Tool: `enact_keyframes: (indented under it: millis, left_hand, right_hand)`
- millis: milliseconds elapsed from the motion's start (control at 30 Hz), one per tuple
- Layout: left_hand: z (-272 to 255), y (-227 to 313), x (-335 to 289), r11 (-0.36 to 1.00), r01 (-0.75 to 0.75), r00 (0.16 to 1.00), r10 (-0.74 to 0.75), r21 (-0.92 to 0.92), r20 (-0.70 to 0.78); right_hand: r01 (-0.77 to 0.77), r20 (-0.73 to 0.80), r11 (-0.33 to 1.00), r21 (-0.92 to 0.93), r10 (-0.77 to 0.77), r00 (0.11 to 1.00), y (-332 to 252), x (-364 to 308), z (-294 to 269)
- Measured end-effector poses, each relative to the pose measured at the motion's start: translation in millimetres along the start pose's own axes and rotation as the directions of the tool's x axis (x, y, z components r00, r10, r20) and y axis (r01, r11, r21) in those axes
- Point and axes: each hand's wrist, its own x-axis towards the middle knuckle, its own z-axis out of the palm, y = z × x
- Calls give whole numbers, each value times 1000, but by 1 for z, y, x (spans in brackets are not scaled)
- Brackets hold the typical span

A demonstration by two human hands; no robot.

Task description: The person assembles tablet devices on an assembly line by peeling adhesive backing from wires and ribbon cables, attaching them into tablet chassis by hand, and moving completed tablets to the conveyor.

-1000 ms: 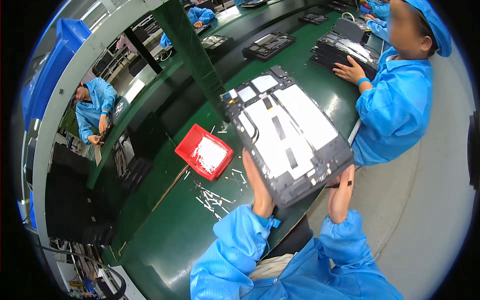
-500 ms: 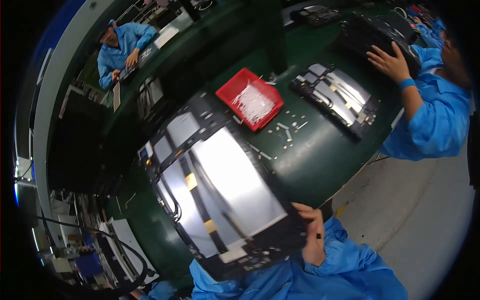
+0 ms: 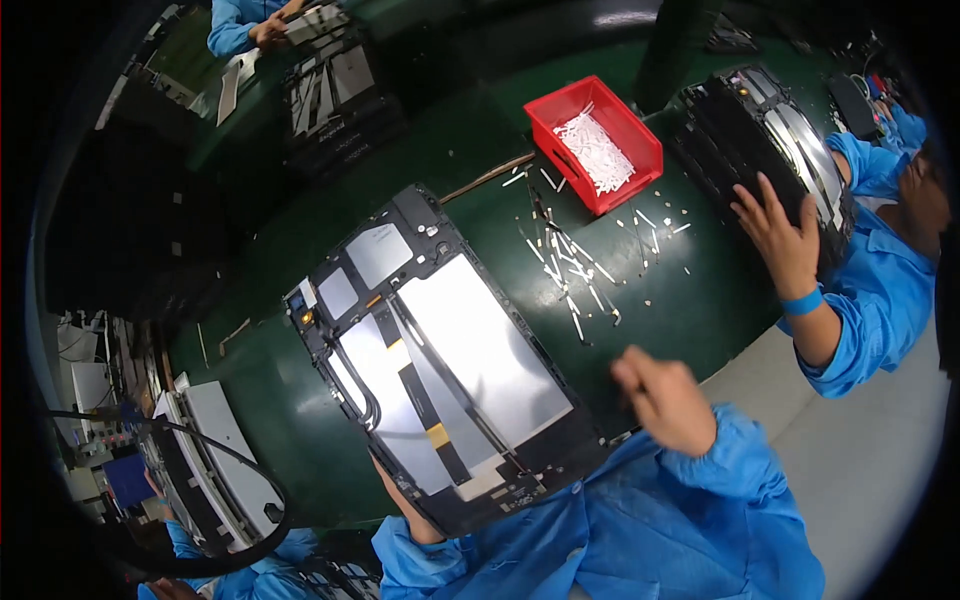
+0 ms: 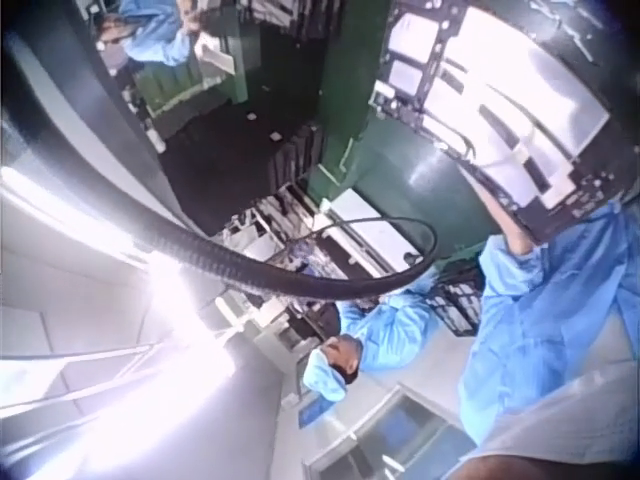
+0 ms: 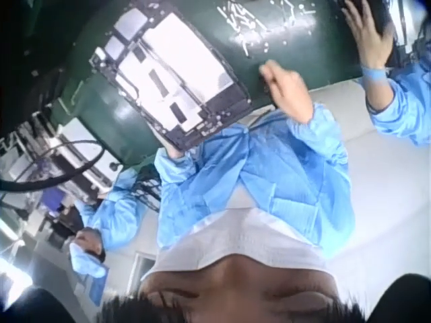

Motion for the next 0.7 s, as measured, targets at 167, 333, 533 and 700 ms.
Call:
enact_keyframes:
  millis: [167,333,533,700]
  left_hand:
    - [-6,18,-4,999,-19,1000,20,48,-17]
    - [-3,44,-16,993,-63,997,68,99,-44]
    - [-8,81,-28,979,-118,987,135,168,-91]
    - [-11,118,-48,964,-162,957,206,212,-204]
  right_hand:
    - [-42,-132,768,-639,-56,990,9,73,-19]
    - [96,144,662,-743,18,989,7,124,-43]
    - [136,402,702,-699,227,887,-1,153,-55]
    - [190,451,863,-469,49,891,-8,119,-66]
